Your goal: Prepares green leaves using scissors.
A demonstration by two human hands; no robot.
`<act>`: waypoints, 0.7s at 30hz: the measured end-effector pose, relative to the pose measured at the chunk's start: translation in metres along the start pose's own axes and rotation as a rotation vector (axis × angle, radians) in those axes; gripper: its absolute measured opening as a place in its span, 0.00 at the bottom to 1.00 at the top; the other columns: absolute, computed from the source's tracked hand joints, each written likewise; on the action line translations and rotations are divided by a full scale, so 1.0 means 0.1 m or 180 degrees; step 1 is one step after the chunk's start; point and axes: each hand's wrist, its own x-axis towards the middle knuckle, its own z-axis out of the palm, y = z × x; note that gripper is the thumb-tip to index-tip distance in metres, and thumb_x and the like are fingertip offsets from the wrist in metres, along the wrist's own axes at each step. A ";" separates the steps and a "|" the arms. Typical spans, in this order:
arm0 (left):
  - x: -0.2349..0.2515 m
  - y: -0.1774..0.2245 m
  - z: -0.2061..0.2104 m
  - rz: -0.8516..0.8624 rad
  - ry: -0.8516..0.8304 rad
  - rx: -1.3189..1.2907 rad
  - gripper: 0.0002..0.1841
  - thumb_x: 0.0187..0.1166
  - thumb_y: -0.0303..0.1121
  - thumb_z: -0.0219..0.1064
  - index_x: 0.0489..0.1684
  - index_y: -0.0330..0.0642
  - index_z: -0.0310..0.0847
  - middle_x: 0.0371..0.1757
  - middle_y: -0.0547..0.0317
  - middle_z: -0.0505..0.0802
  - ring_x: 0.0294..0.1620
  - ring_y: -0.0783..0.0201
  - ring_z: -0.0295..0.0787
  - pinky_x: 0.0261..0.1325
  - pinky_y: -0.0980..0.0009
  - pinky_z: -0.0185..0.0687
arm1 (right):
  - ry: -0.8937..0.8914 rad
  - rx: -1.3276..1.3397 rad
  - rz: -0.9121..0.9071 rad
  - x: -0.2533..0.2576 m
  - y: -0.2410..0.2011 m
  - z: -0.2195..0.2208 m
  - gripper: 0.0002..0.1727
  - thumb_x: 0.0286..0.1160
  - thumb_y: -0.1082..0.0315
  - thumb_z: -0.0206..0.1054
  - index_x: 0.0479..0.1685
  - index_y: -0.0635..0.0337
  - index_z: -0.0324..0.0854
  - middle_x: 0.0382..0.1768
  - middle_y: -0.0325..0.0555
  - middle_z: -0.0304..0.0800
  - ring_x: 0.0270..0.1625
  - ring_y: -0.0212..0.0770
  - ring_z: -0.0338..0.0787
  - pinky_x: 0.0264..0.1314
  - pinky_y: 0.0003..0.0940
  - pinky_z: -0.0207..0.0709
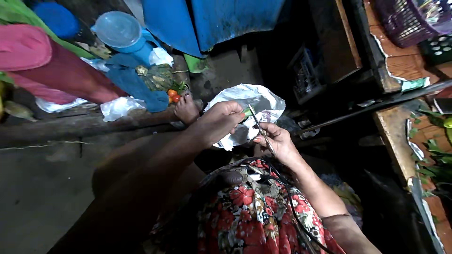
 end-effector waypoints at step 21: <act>0.01 -0.03 -0.01 0.0152 0.0005 0.0189 0.11 0.89 0.30 0.57 0.36 0.38 0.82 0.21 0.60 0.79 0.20 0.70 0.73 0.26 0.75 0.70 | -0.0179 0.0152 -0.0245 0.05 -0.11 0.08 0.17 0.75 0.64 0.76 0.57 0.64 0.83 0.26 0.36 0.86 0.22 0.24 0.81 0.26 0.20 0.79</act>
